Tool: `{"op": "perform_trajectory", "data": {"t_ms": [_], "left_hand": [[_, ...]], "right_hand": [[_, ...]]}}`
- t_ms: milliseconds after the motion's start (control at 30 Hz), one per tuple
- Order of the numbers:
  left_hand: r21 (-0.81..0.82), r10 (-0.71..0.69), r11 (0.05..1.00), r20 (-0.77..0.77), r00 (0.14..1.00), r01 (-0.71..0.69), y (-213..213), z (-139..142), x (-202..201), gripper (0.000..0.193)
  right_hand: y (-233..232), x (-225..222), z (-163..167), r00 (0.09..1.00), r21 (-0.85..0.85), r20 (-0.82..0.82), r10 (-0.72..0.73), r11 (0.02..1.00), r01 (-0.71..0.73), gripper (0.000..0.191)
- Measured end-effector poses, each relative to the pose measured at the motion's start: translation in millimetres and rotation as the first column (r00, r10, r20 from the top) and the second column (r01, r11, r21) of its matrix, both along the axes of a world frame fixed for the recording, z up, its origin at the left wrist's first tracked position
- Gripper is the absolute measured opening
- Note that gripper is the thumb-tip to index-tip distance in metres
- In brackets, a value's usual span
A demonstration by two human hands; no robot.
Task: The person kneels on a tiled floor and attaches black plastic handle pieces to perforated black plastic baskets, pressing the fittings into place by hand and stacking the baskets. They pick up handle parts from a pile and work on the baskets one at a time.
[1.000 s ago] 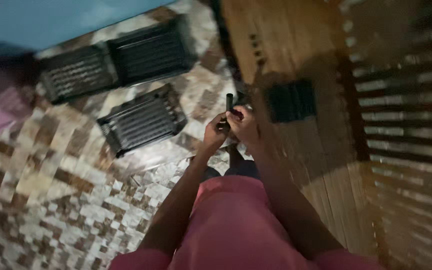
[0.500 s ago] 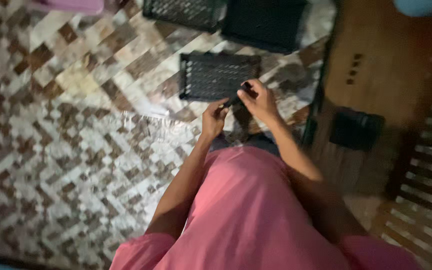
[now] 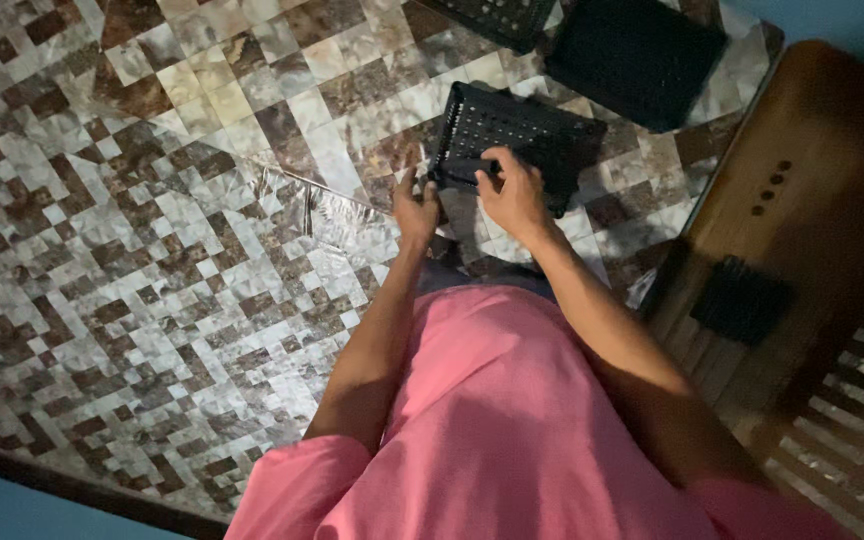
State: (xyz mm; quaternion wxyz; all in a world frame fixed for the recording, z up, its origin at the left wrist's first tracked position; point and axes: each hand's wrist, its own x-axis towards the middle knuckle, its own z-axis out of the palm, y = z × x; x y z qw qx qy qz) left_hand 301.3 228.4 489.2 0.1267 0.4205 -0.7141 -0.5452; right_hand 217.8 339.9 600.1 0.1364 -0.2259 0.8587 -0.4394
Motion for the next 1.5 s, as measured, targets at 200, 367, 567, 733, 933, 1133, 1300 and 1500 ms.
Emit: {"op": "perform_trajectory", "data": {"t_ms": [200, 367, 567, 733, 933, 1133, 1300, 1500], "left_hand": [[-0.071, -0.152, 0.985, 0.095, 0.984, 0.159, -8, 3, -4, 0.044], [0.028, -0.224, 0.974, 0.247, 0.943, 0.224, -8, 15, 14, 0.042], [-0.364, -0.200, 0.908, 0.061, 0.978, 0.208, -26, 17, -11, 0.054], [-0.251, -0.290, 0.928, -0.020, 0.957, 0.276, -38, 14, -43, 0.064], [-0.185, -0.299, 0.937, 0.018, 0.954, 0.297, -37, 16, -56, 0.049], [-0.052, -0.258, 0.965, -0.003, 0.966, 0.257, -37, 17, -52, 0.043], [-0.147, -0.250, 0.958, -0.002, 0.968, 0.247, -41, 17, -50, 0.042], [-0.152, -0.141, 0.981, -0.101, 0.985, 0.125, -39, 17, -45, 0.034]], "right_hand": [[-22, -20, 16, 0.981, -0.039, -0.190, -0.025, 0.999, 0.018, 0.028], [-41, -36, 24, 0.998, 0.140, -0.054, -0.031, 0.989, 0.038, 0.029], [-63, -34, 29, 0.998, 0.150, -0.035, 0.053, 0.988, -0.048, 0.028], [-69, -30, 40, 0.994, 0.256, -0.046, 0.099, 0.963, -0.084, 0.027], [-74, -33, 51, 0.942, 0.412, -0.147, 0.303, 0.884, -0.220, 0.031], [-88, -32, 51, 0.896, 0.555, -0.062, 0.440, 0.762, -0.335, 0.031], [-99, -34, 52, 0.920, 0.572, -0.001, 0.391, 0.755, -0.320, 0.028], [-113, -29, 56, 0.963, 0.662, 0.029, 0.268, 0.717, -0.219, 0.041]]}}
